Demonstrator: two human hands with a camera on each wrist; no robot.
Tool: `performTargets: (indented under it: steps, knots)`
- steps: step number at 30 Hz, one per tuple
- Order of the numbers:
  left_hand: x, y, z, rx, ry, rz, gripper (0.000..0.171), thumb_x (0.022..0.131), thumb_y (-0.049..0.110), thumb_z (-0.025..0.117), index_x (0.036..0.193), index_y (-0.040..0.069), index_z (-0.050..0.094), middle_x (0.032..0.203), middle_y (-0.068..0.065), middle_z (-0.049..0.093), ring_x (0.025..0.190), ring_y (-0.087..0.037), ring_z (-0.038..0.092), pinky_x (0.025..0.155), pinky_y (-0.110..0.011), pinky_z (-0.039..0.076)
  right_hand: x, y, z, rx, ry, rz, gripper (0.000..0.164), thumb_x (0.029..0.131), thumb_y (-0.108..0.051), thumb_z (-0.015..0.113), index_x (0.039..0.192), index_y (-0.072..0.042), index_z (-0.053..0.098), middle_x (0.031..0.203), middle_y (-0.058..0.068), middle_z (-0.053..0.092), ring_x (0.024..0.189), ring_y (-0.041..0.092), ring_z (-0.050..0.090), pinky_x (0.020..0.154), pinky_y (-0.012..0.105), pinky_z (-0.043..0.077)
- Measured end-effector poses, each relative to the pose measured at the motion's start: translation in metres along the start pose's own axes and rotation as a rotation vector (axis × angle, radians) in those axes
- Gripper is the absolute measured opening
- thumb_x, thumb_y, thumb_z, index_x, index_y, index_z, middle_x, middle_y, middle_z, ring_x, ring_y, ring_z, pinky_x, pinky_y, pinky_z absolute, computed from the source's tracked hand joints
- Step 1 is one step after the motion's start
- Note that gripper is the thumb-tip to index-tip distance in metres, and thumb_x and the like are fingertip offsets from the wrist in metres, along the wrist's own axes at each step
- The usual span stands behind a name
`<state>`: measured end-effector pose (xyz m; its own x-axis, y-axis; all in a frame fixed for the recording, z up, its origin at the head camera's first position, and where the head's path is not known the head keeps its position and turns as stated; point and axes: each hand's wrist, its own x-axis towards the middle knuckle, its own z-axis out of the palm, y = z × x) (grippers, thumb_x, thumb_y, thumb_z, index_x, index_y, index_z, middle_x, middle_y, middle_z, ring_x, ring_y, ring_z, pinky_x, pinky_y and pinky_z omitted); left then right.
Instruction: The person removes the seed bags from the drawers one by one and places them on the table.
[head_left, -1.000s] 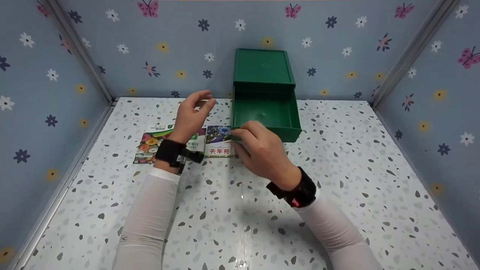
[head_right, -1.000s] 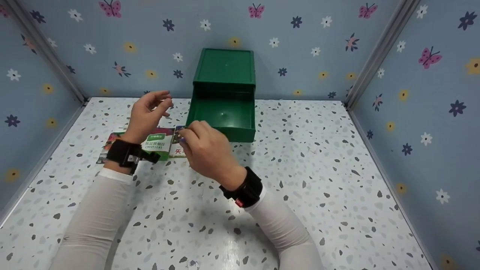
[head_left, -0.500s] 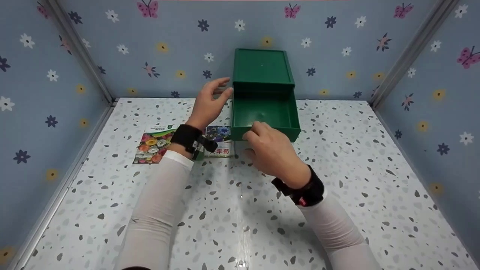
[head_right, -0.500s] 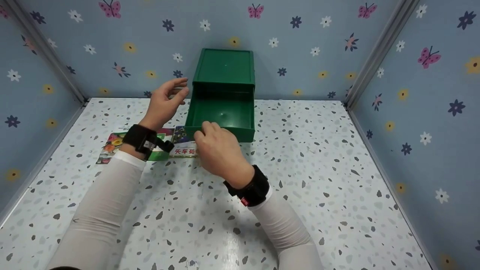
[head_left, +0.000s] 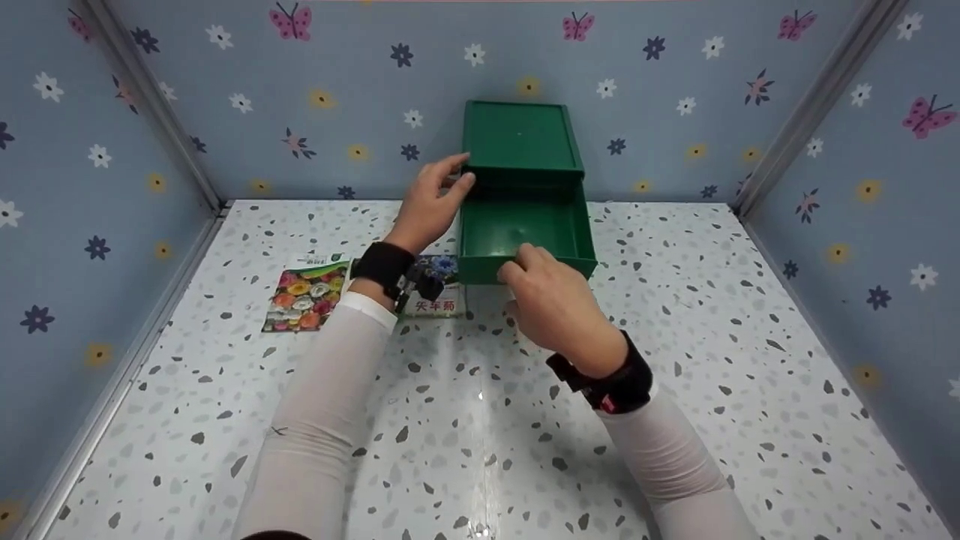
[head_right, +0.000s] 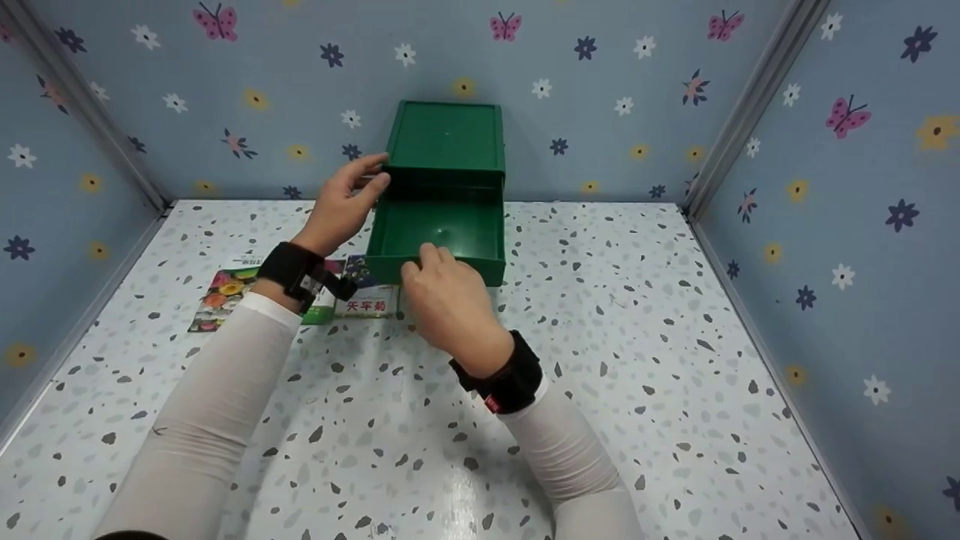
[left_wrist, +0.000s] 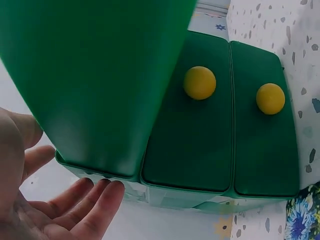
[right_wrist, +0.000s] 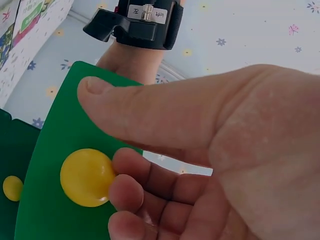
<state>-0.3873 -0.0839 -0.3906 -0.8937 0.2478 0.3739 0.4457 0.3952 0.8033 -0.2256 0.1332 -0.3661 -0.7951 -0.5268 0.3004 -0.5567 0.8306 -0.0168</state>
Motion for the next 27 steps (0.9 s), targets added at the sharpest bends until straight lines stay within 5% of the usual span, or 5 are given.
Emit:
performTargets:
  steps: [10, 17, 27]
  knots:
    - [0.0043, -0.0026, -0.0068, -0.043, -0.027, -0.021, 0.051, 0.121, 0.039, 0.05, 0.166, 0.015, 0.053, 0.157, -0.013, 0.056, 0.14, -0.027, 0.059, 0.116, -0.046, 0.05, 0.0011, 0.0037, -0.0019, 0.003, 0.025, 0.005, 0.03, 0.095, -0.01, 0.091, 0.121, -0.003, 0.075, 0.107, 0.015, 0.06, 0.099, 0.031, 0.064, 0.081, 0.043, 0.062]
    - [0.0076, -0.0048, -0.0066, -0.006, -0.041, 0.01, 0.051, 0.121, 0.041, 0.047, 0.166, 0.016, 0.055, 0.157, -0.014, 0.054, 0.138, -0.028, 0.059, 0.114, -0.047, 0.049, 0.001, 0.0055, -0.0069, -0.064, 0.088, 0.012, 0.013, 0.1, -0.004, 0.083, 0.112, -0.003, 0.08, 0.1, 0.011, 0.069, 0.092, 0.028, 0.074, 0.082, 0.042, 0.065]
    - [0.0082, -0.0053, -0.007, -0.014, -0.062, 0.016, 0.05, 0.121, 0.041, 0.047, 0.165, 0.018, 0.056, 0.156, -0.011, 0.058, 0.129, -0.026, 0.06, 0.111, -0.047, 0.049, 0.0001, 0.0037, -0.0015, -0.166, 0.177, 0.001, 0.004, 0.101, -0.006, 0.081, 0.102, -0.003, 0.083, 0.094, 0.012, 0.065, 0.071, 0.029, 0.068, 0.058, 0.044, 0.061]
